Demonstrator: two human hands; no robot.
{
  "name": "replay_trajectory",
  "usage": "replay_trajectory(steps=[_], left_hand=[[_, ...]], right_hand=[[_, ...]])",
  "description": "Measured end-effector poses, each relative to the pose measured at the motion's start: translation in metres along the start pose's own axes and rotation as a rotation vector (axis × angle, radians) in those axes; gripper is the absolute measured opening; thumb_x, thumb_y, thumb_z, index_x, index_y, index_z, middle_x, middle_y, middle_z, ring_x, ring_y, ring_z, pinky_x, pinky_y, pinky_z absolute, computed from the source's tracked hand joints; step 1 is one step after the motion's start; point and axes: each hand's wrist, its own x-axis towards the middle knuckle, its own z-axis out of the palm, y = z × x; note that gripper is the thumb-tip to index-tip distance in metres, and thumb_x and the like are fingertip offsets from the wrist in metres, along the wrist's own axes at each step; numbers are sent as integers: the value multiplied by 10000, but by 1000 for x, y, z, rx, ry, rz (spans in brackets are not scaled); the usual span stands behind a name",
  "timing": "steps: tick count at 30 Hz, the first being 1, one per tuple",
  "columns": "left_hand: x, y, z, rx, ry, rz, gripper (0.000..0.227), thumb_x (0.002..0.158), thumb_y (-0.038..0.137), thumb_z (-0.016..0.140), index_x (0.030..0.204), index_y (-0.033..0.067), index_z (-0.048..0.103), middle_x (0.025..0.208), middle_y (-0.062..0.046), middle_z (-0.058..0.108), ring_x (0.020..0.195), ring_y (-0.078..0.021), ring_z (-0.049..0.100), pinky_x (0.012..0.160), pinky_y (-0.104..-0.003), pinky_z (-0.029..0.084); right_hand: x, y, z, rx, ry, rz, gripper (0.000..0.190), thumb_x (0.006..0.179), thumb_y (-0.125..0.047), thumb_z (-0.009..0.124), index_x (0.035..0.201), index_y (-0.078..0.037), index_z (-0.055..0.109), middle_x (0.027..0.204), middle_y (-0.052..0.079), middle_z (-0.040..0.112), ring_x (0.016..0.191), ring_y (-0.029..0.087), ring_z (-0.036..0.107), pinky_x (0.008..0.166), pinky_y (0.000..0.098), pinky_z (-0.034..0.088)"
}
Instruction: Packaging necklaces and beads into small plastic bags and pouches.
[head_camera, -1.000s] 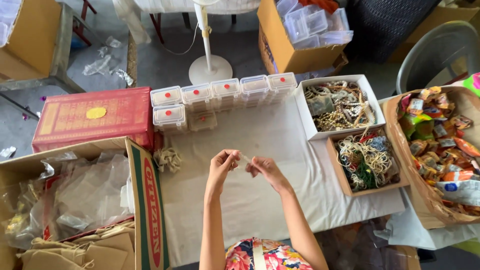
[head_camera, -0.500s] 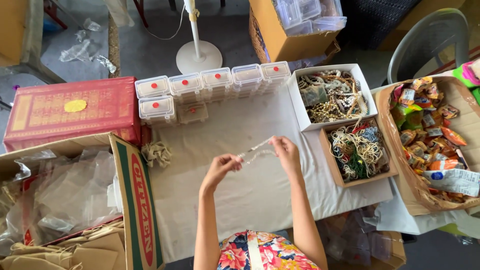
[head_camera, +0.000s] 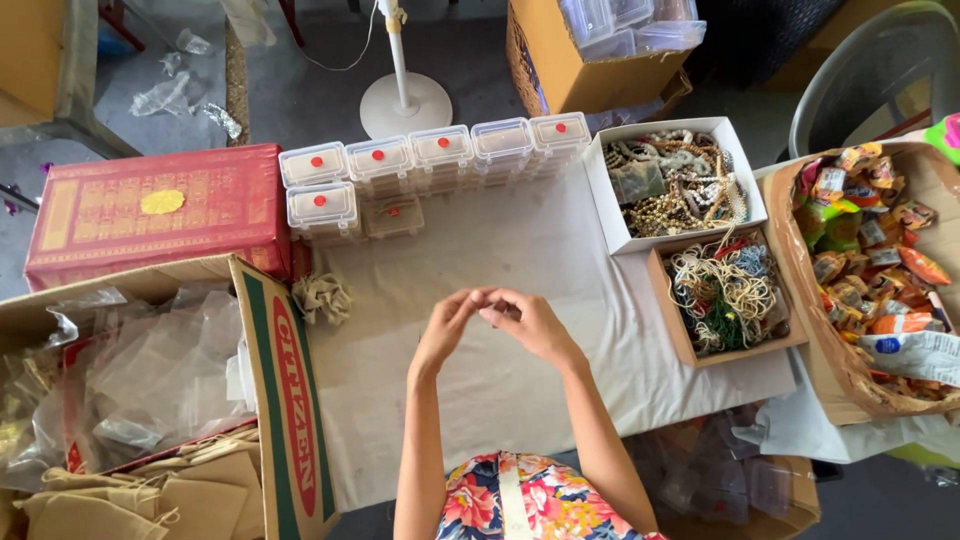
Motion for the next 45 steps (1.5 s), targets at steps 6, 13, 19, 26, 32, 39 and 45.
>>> replay_trajectory(steps=[6,13,19,26,32,39,45], left_hand=[[-5,9,12,190,-272,-55,431,1071,402,525,1084,55,780,1050,-32,790,1084,-135,659,1028,-326,473],[0,-51,-19,405,-239,-275,352,983,386,630,993,68,781,912,-24,778,1008,-126,697,948,-321,504],[3,3,-12,-127,78,-41,370,1065,323,570,1150,-5,720,1056,-44,758,1042,-156,699,1021,-310,517],[0,-21,-3,142,43,-47,432,1011,339,592,1267,4,687,1182,-34,751,1129,-137,671,994,-305,499],[-6,8,6,218,-142,-199,382,1032,371,624,1102,37,796,940,-42,753,943,-106,633,918,-287,501],[2,29,-2,118,-92,-202,286,927,325,770,914,40,760,845,-25,743,872,-112,655,854,-312,507],[-2,44,-19,73,-42,-219,241,943,258,774,992,22,779,894,-31,764,917,-118,676,913,-276,507]], right_hand=[[8,27,-17,541,64,-248,188,952,-140,704,1058,12,733,884,9,749,780,53,663,688,218,542],[20,72,-39,1057,437,-210,208,911,-89,706,1093,10,734,973,65,755,727,54,560,610,186,416],[20,72,-16,249,422,-25,270,914,-191,707,1139,-43,727,973,29,772,785,46,675,681,197,544],[6,29,-2,142,-16,-120,194,936,-145,735,1084,-26,772,961,39,791,832,86,695,775,253,567],[13,43,-10,506,118,-202,192,976,-130,703,1121,-9,733,977,33,747,846,75,651,769,241,557],[12,28,1,392,94,-28,250,957,-201,724,1158,-53,715,922,25,698,804,81,637,745,259,539],[28,87,40,358,-207,-115,297,931,-245,769,1126,-25,730,1074,12,724,1089,117,663,989,326,522]])
